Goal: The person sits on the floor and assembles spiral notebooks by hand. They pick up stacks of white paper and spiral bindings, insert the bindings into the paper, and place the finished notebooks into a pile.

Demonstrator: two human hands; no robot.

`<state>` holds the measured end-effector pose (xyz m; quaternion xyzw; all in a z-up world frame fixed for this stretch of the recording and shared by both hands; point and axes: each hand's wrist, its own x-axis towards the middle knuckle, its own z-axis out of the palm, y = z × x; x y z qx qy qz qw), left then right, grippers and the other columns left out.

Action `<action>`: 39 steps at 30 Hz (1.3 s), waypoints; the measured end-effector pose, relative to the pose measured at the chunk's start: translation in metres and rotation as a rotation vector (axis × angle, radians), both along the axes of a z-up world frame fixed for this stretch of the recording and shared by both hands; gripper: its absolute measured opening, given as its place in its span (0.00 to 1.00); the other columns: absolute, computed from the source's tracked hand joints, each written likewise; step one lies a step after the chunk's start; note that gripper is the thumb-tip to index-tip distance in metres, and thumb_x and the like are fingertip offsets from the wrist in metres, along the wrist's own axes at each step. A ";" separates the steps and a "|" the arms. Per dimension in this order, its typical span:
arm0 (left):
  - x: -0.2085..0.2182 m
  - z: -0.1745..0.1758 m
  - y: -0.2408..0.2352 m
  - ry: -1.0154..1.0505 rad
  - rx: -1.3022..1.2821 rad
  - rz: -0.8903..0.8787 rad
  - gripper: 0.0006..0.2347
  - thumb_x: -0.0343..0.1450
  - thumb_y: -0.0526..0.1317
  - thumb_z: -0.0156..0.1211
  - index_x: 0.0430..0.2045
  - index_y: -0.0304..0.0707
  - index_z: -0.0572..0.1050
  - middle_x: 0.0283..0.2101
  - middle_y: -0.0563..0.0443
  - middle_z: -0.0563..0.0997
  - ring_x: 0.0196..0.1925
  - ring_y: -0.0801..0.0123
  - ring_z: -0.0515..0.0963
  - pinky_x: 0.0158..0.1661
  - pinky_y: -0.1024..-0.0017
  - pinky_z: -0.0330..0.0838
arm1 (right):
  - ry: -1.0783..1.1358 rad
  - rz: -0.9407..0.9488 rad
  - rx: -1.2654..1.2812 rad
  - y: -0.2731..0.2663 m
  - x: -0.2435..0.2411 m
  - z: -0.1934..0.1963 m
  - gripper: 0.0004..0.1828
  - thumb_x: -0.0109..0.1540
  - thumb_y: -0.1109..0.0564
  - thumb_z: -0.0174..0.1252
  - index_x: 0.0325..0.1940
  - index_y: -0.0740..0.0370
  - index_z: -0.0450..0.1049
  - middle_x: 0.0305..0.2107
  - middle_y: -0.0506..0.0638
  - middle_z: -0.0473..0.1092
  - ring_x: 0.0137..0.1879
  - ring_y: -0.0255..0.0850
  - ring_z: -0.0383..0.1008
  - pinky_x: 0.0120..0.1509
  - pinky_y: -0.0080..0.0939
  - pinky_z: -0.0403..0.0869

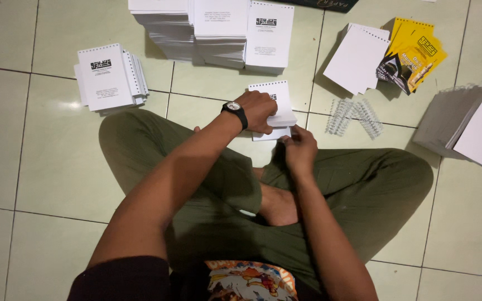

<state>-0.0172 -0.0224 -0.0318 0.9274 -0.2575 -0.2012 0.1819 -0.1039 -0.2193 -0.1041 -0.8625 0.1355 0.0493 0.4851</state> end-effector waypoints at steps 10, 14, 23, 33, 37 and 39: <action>-0.002 -0.001 0.000 -0.018 -0.016 0.009 0.12 0.56 0.48 0.70 0.22 0.39 0.81 0.31 0.38 0.84 0.38 0.36 0.85 0.39 0.47 0.81 | 0.113 -0.158 0.466 0.003 0.008 0.028 0.20 0.59 0.69 0.65 0.56 0.73 0.74 0.38 0.56 0.74 0.40 0.41 0.77 0.45 0.40 0.78; 0.000 -0.001 0.001 -0.004 -0.017 -0.004 0.13 0.57 0.48 0.70 0.22 0.39 0.82 0.30 0.37 0.84 0.39 0.36 0.85 0.39 0.47 0.81 | 0.221 -0.315 0.858 0.008 0.012 0.058 0.30 0.63 0.72 0.55 0.68 0.77 0.57 0.40 0.59 0.65 0.44 0.53 0.78 0.56 0.57 0.81; -0.003 -0.004 0.002 0.035 0.016 -0.041 0.15 0.59 0.49 0.72 0.26 0.36 0.82 0.33 0.36 0.84 0.41 0.36 0.85 0.41 0.47 0.80 | 0.365 -0.330 1.073 -0.003 0.020 0.069 0.34 0.65 0.71 0.48 0.75 0.73 0.49 0.46 0.66 0.62 0.57 0.60 0.75 0.69 0.68 0.74; -0.027 0.001 -0.009 -0.035 0.090 0.021 0.19 0.63 0.51 0.64 0.39 0.36 0.79 0.38 0.37 0.85 0.43 0.41 0.85 0.44 0.47 0.80 | 0.537 0.021 0.700 -0.008 0.065 0.070 0.36 0.66 0.47 0.64 0.67 0.73 0.60 0.48 0.68 0.66 0.49 0.59 0.77 0.52 0.60 0.82; -0.068 0.020 -0.015 0.032 0.109 0.033 0.32 0.66 0.52 0.70 0.58 0.29 0.65 0.51 0.30 0.81 0.47 0.34 0.83 0.45 0.39 0.78 | 0.472 0.191 0.419 -0.014 0.076 0.025 0.33 0.62 0.51 0.69 0.66 0.64 0.64 0.23 0.60 0.64 0.02 0.47 0.53 0.01 0.41 0.53; -0.102 0.016 -0.025 -0.507 0.185 -0.188 0.11 0.68 0.40 0.68 0.40 0.36 0.77 0.33 0.46 0.80 0.38 0.54 0.83 0.39 0.61 0.75 | 0.461 0.142 0.511 -0.011 0.074 0.025 0.34 0.62 0.52 0.68 0.66 0.71 0.63 0.28 0.63 0.67 0.03 0.42 0.56 0.01 0.36 0.53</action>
